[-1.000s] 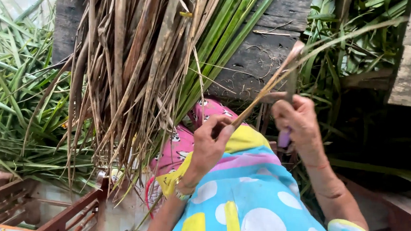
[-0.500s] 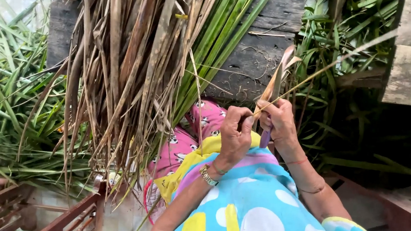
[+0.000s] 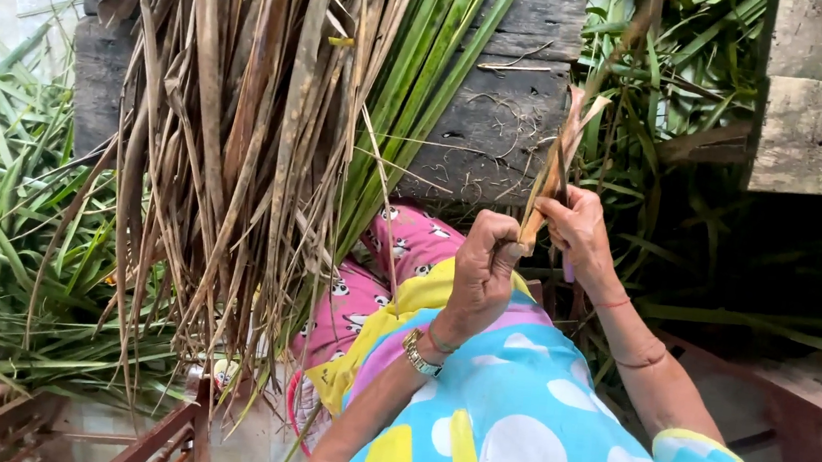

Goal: Stripping the leafy part from palm fronds using a small knife to collect the central midribs for broom making.

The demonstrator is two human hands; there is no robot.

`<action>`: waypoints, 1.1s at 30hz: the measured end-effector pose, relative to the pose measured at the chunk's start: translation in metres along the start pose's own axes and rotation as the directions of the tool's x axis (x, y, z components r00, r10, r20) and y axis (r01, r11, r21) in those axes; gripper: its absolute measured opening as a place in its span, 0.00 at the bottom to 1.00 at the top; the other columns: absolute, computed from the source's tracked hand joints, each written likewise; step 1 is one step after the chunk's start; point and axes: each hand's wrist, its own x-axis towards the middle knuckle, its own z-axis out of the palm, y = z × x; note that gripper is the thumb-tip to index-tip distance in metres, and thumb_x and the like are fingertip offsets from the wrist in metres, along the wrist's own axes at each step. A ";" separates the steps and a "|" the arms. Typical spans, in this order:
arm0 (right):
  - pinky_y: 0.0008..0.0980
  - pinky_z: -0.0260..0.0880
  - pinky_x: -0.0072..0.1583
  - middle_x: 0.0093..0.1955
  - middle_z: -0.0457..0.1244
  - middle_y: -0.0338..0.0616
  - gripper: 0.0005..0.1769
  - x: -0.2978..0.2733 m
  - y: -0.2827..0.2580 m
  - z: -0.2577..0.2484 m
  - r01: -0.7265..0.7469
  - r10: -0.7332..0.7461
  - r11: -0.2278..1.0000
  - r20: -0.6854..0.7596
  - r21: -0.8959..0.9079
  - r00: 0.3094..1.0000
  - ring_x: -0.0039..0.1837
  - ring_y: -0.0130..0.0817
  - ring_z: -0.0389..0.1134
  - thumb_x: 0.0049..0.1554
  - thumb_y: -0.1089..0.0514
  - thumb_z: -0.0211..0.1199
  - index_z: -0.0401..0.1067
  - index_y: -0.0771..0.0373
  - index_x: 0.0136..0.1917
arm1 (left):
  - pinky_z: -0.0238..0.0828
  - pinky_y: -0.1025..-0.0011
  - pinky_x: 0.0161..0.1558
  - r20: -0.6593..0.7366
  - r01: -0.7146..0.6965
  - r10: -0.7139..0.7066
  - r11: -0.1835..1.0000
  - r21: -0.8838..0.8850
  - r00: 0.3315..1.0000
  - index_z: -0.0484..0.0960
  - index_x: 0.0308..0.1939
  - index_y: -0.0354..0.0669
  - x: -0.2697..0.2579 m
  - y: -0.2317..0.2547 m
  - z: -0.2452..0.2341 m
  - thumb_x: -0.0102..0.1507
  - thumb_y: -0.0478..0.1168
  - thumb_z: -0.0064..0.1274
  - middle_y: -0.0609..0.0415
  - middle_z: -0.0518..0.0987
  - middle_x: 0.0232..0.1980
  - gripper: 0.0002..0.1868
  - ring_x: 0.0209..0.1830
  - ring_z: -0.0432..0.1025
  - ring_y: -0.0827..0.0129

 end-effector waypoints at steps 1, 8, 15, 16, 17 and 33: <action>0.16 0.44 0.22 0.21 0.47 0.30 0.11 0.007 0.005 -0.004 0.018 -0.018 1.000 -0.005 -0.005 1.000 0.20 0.13 0.46 0.57 0.68 0.60 0.63 0.61 0.35 | 0.67 0.70 0.43 -0.007 -0.023 0.023 0.999 -0.029 1.000 0.75 0.38 0.42 0.001 0.002 0.000 0.72 0.37 0.46 0.57 0.68 0.34 0.08 0.33 0.65 0.66; 0.53 0.66 0.43 0.34 0.64 0.61 0.14 0.106 0.104 -0.115 0.116 -0.281 0.691 -0.117 -0.714 0.953 0.38 0.56 0.66 0.58 0.51 0.64 0.76 0.64 0.41 | 0.67 0.70 0.40 -0.138 -0.149 0.126 0.975 -0.165 0.982 0.74 0.38 0.38 0.019 0.058 -0.008 0.71 0.40 0.48 0.53 0.70 0.35 0.10 0.33 0.64 0.67; 0.54 0.67 0.45 0.39 0.65 0.57 0.27 0.097 0.118 -0.156 -0.084 -0.035 0.607 -0.132 -0.791 0.991 0.41 0.55 0.67 0.54 0.43 0.67 0.73 0.68 0.55 | 0.65 0.79 0.32 -0.028 0.303 -0.311 0.940 -0.155 0.950 0.72 0.44 0.38 0.005 0.007 -0.025 0.72 0.34 0.46 0.57 0.70 0.26 0.03 0.25 0.66 0.76; 0.43 0.64 0.34 0.26 0.61 0.49 0.23 0.088 0.106 -0.153 0.000 -0.051 0.701 -0.050 -0.714 0.997 0.27 0.42 0.64 0.52 0.50 0.65 0.73 0.73 0.52 | 0.66 0.79 0.29 -0.031 0.371 -0.383 0.910 -0.182 0.923 0.73 0.44 0.37 0.000 -0.004 -0.024 0.72 0.33 0.46 0.55 0.71 0.24 0.03 0.23 0.67 0.75; 0.43 0.64 0.34 0.26 0.61 0.49 0.23 0.084 0.099 -0.147 -0.005 -0.049 0.702 -0.056 -0.712 0.997 0.27 0.42 0.64 0.52 0.50 0.65 0.73 0.73 0.52 | 0.66 0.79 0.29 -0.025 0.375 -0.386 0.909 -0.182 0.922 0.73 0.44 0.37 -0.006 -0.012 -0.023 0.72 0.33 0.46 0.55 0.71 0.24 0.03 0.23 0.67 0.75; 0.19 0.64 0.29 0.33 0.63 0.37 0.07 0.138 -0.060 -0.045 0.209 -0.200 0.975 -0.114 0.080 0.973 0.29 0.20 0.63 0.56 0.57 0.63 0.69 0.60 0.47 | 0.61 0.80 0.19 -0.170 0.578 -0.602 0.797 -0.175 0.780 0.75 0.43 0.37 -0.007 -0.014 -0.035 0.71 0.36 0.48 0.57 0.68 0.21 0.05 0.16 0.62 0.79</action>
